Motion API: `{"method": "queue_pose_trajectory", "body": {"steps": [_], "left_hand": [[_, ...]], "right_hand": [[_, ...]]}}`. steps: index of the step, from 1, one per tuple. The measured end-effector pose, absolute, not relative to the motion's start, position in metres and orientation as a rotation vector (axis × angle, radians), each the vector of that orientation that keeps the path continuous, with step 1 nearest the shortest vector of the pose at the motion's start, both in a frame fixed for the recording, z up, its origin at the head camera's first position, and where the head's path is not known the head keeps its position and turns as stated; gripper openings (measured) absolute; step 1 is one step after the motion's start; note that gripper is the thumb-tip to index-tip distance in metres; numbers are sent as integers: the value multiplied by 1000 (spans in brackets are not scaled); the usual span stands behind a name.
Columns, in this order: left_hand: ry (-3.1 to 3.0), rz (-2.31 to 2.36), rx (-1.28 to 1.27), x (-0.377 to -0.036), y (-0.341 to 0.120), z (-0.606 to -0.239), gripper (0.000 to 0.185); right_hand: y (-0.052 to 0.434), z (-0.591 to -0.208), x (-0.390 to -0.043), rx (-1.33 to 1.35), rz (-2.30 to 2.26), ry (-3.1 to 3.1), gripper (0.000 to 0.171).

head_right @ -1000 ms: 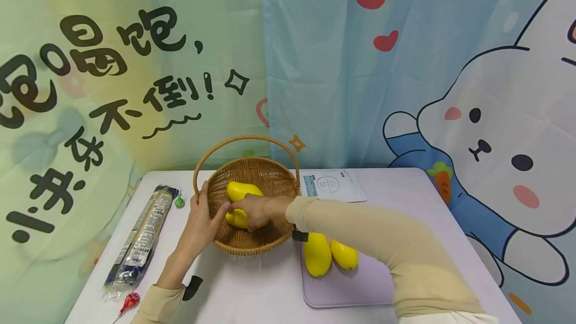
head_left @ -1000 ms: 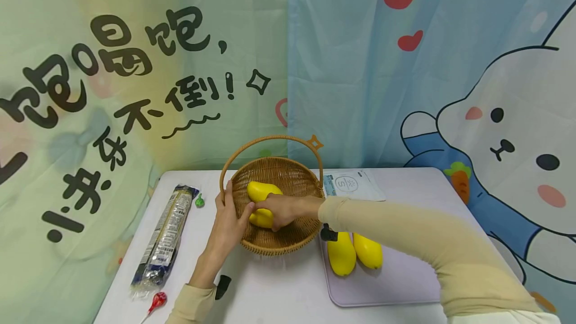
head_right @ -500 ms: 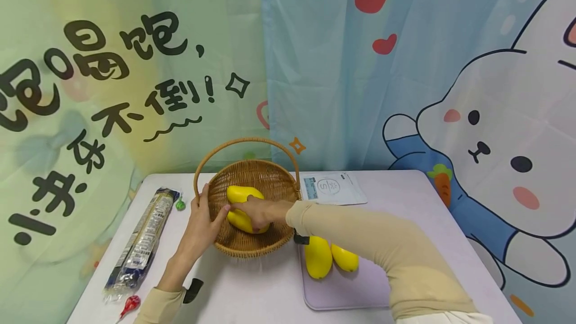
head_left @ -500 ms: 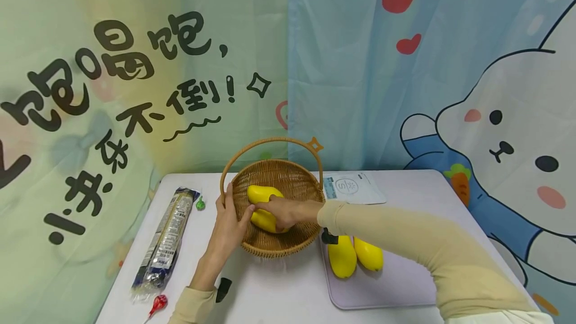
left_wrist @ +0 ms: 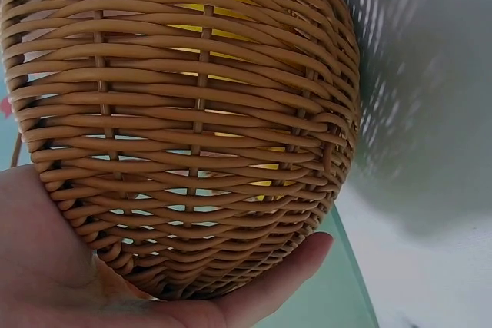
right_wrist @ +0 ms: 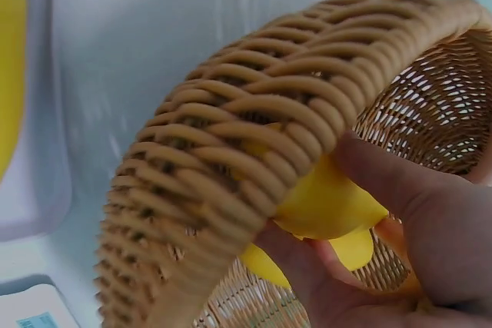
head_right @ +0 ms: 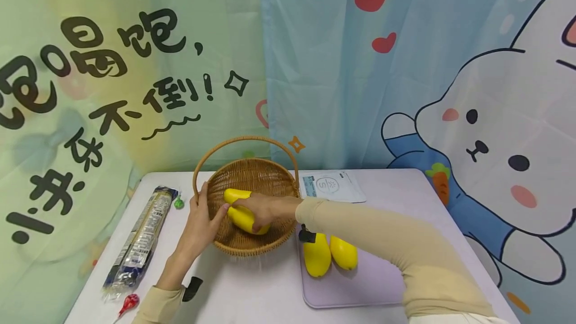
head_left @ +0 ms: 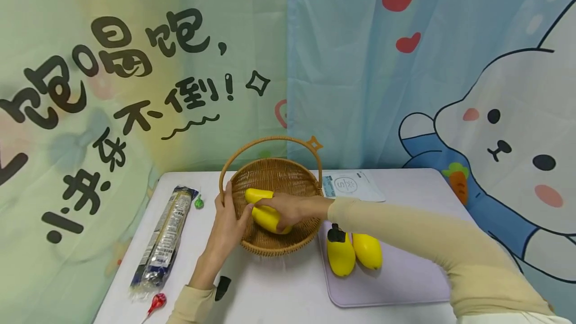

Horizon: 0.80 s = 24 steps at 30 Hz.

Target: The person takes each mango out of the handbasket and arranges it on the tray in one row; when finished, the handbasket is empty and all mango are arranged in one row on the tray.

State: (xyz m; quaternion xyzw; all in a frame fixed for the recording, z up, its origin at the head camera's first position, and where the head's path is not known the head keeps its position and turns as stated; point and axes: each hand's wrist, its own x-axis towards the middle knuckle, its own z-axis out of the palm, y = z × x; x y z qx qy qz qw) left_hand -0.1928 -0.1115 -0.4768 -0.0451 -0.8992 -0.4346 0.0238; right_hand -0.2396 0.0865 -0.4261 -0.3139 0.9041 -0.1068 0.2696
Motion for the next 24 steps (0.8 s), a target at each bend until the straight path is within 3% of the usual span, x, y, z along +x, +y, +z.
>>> {"method": "queue_pose_trajectory", "body": {"steps": [24], "left_hand": [[-2800, -1359, -117, -195, -108, -475, 88]], "right_hand": [[177, -343, -212, -821, -700, 2477, 84]]}}
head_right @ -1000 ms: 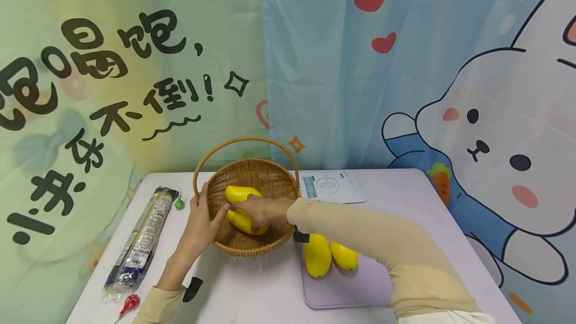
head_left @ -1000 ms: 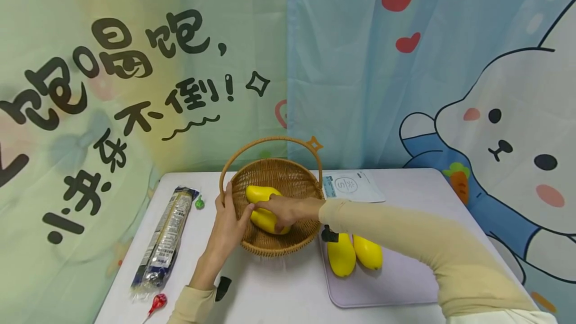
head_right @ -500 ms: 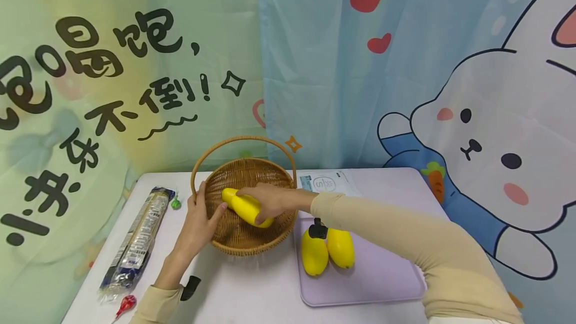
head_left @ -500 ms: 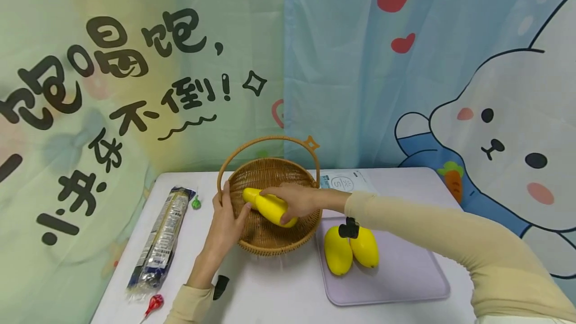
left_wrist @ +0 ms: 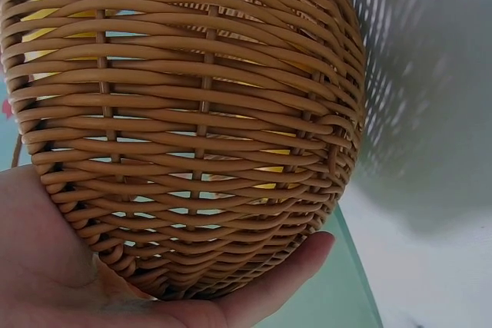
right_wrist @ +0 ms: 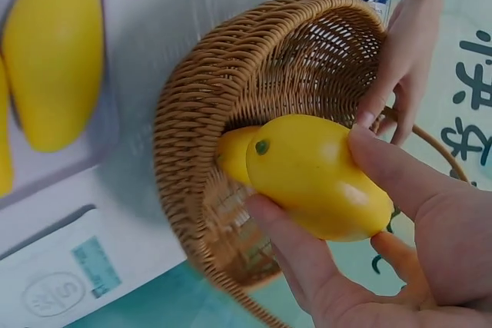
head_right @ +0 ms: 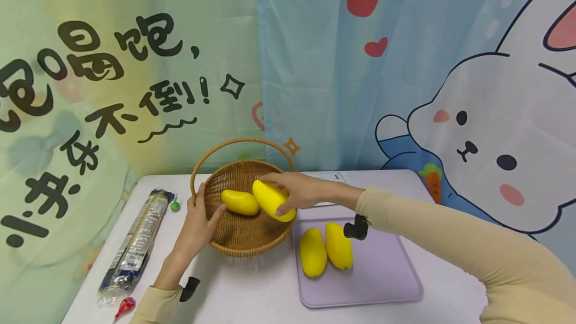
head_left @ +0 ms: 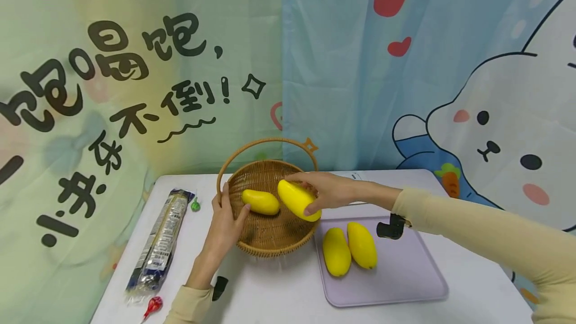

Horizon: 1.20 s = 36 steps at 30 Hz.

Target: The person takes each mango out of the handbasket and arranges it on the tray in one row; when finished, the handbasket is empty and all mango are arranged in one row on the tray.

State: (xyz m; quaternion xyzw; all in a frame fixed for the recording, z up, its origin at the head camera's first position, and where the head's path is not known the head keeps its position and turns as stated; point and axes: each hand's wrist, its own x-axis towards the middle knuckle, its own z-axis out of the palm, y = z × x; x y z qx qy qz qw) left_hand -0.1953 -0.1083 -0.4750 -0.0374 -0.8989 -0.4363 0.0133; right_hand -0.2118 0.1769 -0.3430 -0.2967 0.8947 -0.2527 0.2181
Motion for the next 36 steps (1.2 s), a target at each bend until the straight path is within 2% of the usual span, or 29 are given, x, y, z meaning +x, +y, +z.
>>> {"method": "queue_pose_trajectory", "body": {"steps": [19, 28, 36], "left_hand": [[-2784, -1365, -133, -196, -110, -475, 88], [-2791, -1364, -126, -196, -110, -475, 88], [-2790, -1370, -118, -196, -110, -475, 89]], "right_hand": [[297, -353, -177, -333, -876, 2509, 85], [341, -376, -166, -209, -968, 2483, 88], [358, -412, -154, -61, -992, 2436, 90]]}}
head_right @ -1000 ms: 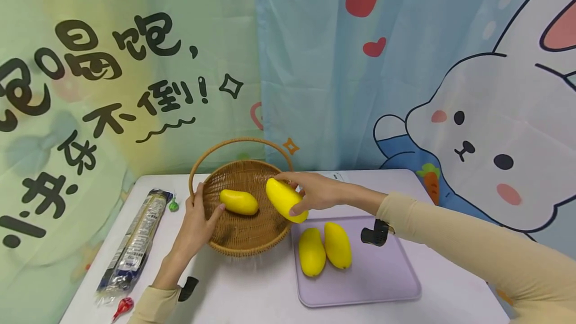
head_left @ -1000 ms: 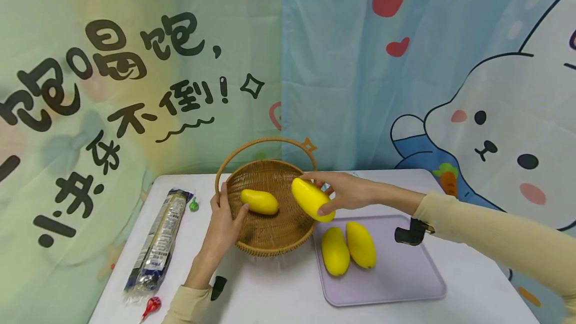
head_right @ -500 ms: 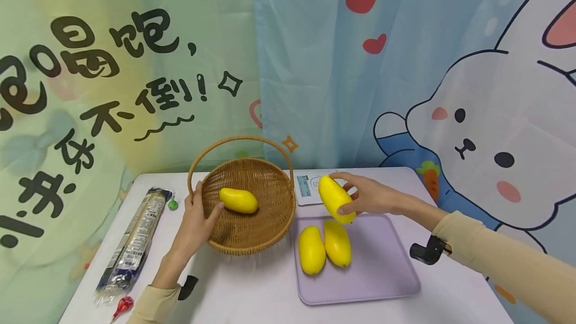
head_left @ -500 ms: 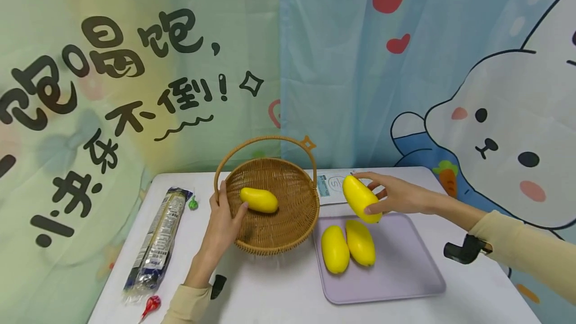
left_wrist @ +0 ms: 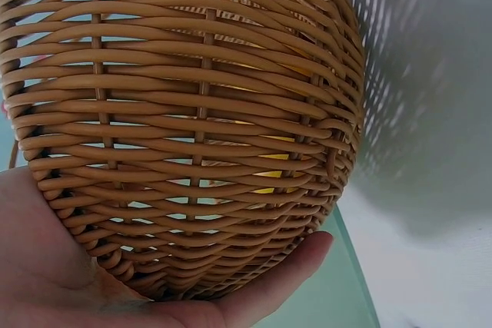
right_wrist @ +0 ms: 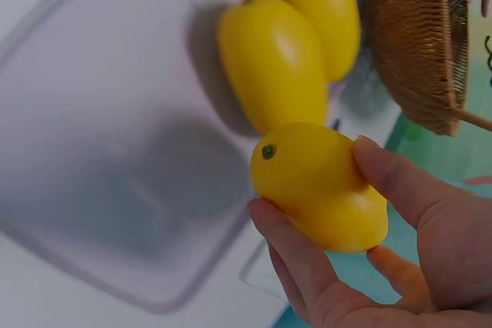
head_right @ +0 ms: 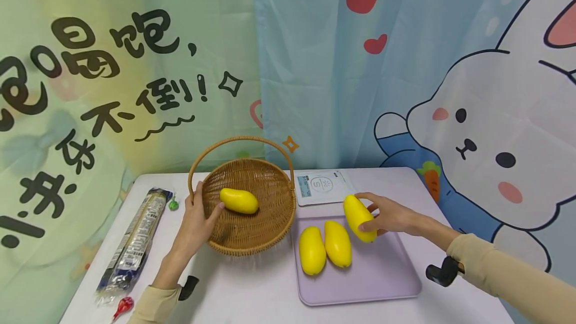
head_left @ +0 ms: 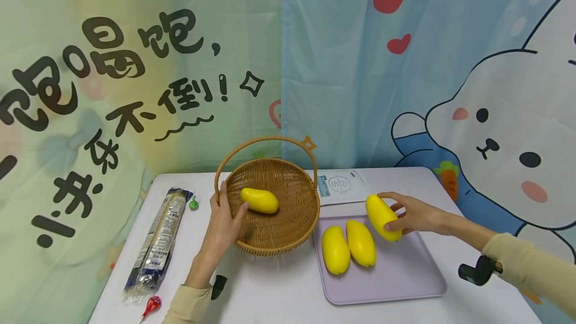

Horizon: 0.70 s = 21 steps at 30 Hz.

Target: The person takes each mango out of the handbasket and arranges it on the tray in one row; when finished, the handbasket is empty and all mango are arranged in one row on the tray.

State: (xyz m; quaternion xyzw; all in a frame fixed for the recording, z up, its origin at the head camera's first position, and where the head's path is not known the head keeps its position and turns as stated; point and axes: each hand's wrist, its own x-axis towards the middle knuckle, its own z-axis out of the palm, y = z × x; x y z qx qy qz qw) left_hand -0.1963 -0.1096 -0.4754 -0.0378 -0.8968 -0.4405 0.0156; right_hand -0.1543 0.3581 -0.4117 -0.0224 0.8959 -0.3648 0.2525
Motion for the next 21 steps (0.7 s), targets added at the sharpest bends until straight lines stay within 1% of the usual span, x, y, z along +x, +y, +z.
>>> {"method": "queue_pose_trajectory", "body": {"steps": [10, 21], "left_hand": [[-2795, -1354, -111, -195, -109, -475, 89], [-2788, -1354, -109, -196, -109, -474, 88]], "right_hand": [[367, -452, -136, 40, -1049, 2357, 90], [370, -465, -136, 130, -1070, 2342, 94]]}}
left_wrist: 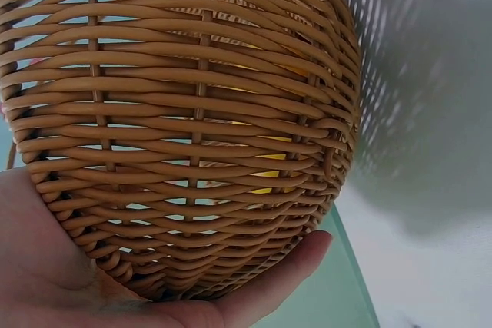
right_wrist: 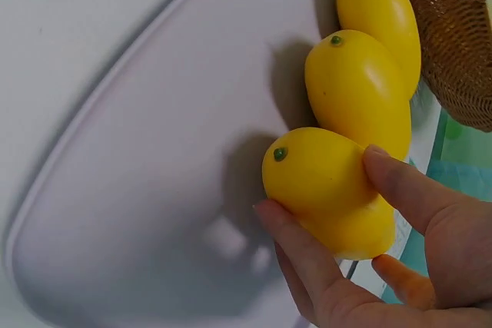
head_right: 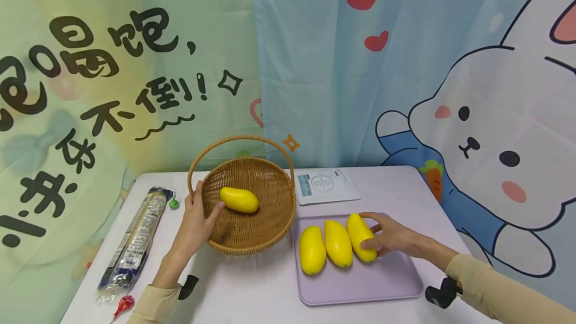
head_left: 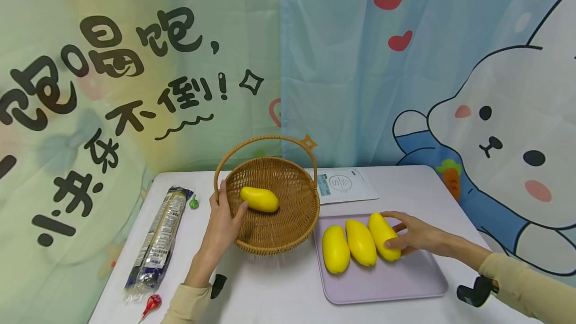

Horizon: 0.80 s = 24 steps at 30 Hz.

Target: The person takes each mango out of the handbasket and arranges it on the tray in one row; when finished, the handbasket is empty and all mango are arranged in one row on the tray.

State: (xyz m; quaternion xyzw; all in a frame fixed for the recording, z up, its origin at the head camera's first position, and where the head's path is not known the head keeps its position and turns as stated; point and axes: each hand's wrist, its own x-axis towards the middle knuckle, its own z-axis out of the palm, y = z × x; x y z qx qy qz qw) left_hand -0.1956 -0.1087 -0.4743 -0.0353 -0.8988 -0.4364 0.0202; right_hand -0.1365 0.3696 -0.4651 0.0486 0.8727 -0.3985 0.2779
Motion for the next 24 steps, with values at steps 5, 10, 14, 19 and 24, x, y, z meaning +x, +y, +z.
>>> {"method": "queue_pose_trajectory", "body": {"steps": [5, 10, 14, 19, 24], "left_hand": [[-2784, -1352, -114, -196, -109, -474, 89], [-2787, -1348, -112, -196, -109, -473, 89], [-2792, -1347, -108, -196, -109, -473, 89], [-2795, -1339, -115, -196, -109, -474, 89], [-2799, -1341, -122, -195, -110, -475, 89]], "right_hand": [[372, -464, -136, 166, -1108, 2302, 94], [380, -461, -137, 162, -1065, 2293, 94], [387, -460, -138, 145, -1033, 2296, 92], [388, -462, -136, 107, -1062, 2271, 90], [385, -462, -135, 109, -1057, 2267, 89]]}}
